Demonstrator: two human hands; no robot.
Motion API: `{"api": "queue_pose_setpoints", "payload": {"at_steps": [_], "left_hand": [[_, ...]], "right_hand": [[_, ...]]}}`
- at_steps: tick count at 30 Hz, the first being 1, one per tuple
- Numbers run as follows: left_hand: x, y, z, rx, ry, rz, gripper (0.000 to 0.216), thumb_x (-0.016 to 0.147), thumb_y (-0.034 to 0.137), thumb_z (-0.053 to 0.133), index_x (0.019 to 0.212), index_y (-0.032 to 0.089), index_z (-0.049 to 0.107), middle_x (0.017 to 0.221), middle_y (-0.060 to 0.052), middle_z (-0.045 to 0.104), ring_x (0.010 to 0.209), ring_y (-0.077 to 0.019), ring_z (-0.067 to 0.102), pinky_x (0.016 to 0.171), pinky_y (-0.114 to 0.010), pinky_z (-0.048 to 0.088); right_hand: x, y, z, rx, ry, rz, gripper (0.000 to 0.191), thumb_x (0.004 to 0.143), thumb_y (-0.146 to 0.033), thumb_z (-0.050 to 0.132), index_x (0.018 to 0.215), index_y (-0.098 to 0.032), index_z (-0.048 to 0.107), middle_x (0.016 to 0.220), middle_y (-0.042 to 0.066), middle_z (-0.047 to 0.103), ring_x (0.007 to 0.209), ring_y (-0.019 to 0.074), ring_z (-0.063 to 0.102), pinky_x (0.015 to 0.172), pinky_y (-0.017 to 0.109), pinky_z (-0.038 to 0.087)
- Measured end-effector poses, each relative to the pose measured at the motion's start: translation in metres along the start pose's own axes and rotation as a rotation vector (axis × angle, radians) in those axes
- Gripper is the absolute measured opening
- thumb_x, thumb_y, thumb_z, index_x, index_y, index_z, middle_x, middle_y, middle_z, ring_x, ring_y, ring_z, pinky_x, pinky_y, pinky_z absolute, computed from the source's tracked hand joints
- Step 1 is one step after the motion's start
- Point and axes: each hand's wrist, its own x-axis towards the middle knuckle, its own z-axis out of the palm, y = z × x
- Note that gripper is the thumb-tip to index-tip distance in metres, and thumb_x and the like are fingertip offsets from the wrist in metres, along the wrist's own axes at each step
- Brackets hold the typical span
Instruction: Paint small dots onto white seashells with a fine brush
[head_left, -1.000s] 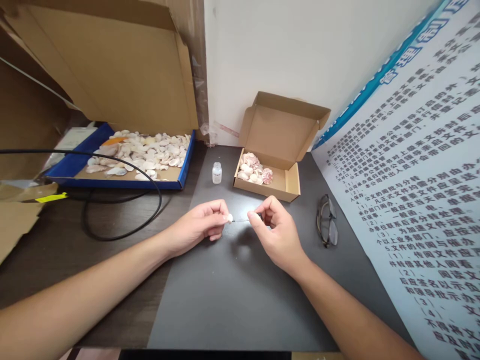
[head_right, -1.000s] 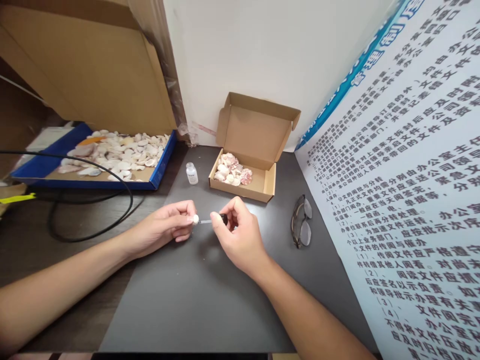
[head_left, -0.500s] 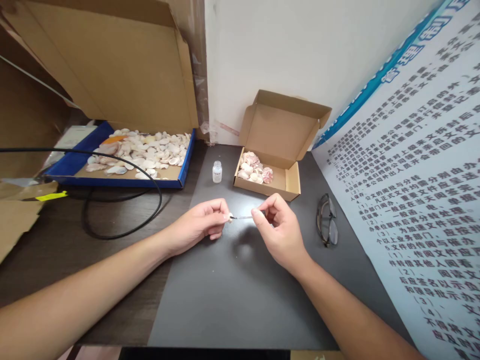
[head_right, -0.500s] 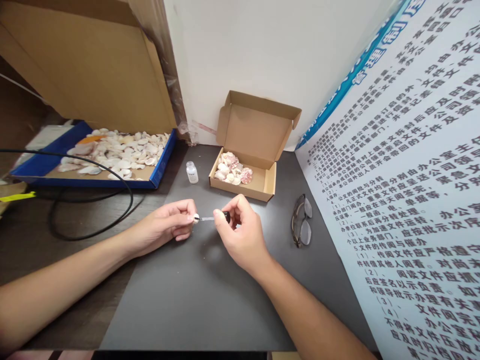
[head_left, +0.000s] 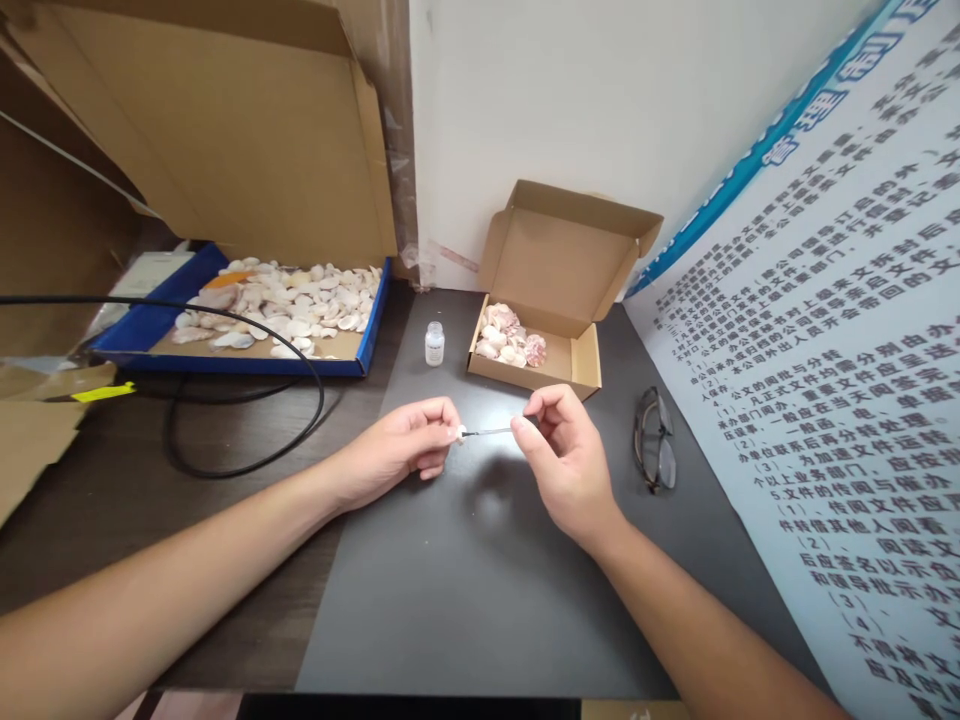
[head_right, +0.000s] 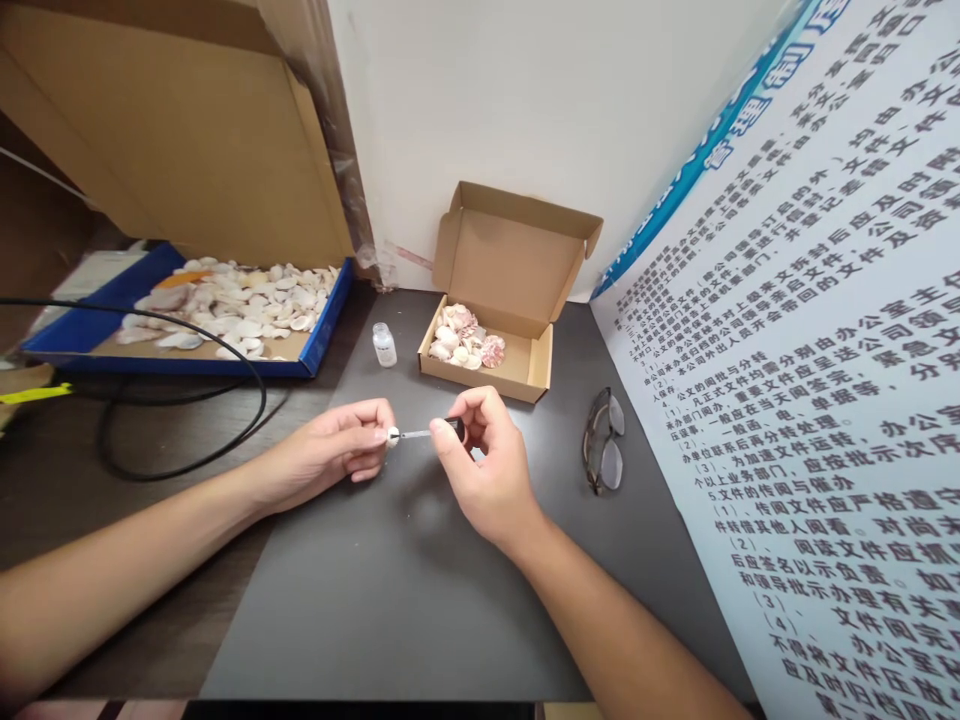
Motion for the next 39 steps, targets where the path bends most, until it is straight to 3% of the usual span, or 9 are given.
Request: {"api": "queue_pose_setpoints", "payload": {"at_steps": [39], "left_hand": [[0.0, 0.0012, 0.0013, -0.019, 0.018, -0.017, 0.018, 0.083, 0.031, 0.066, 0.08, 0.017, 0.054, 0.059, 0.007, 0.037, 0.052, -0.0072, 0.028, 0.051, -0.021, 0.029]], "right_hand": [[-0.0017, -0.0022, 0.001, -0.029, -0.002, -0.01, 0.016, 0.087, -0.028, 0.062, 0.088, -0.025, 0.047, 0.067, -0.006, 0.044, 0.056, 0.0109, 0.041, 0.052, 0.025, 0.036]]}}
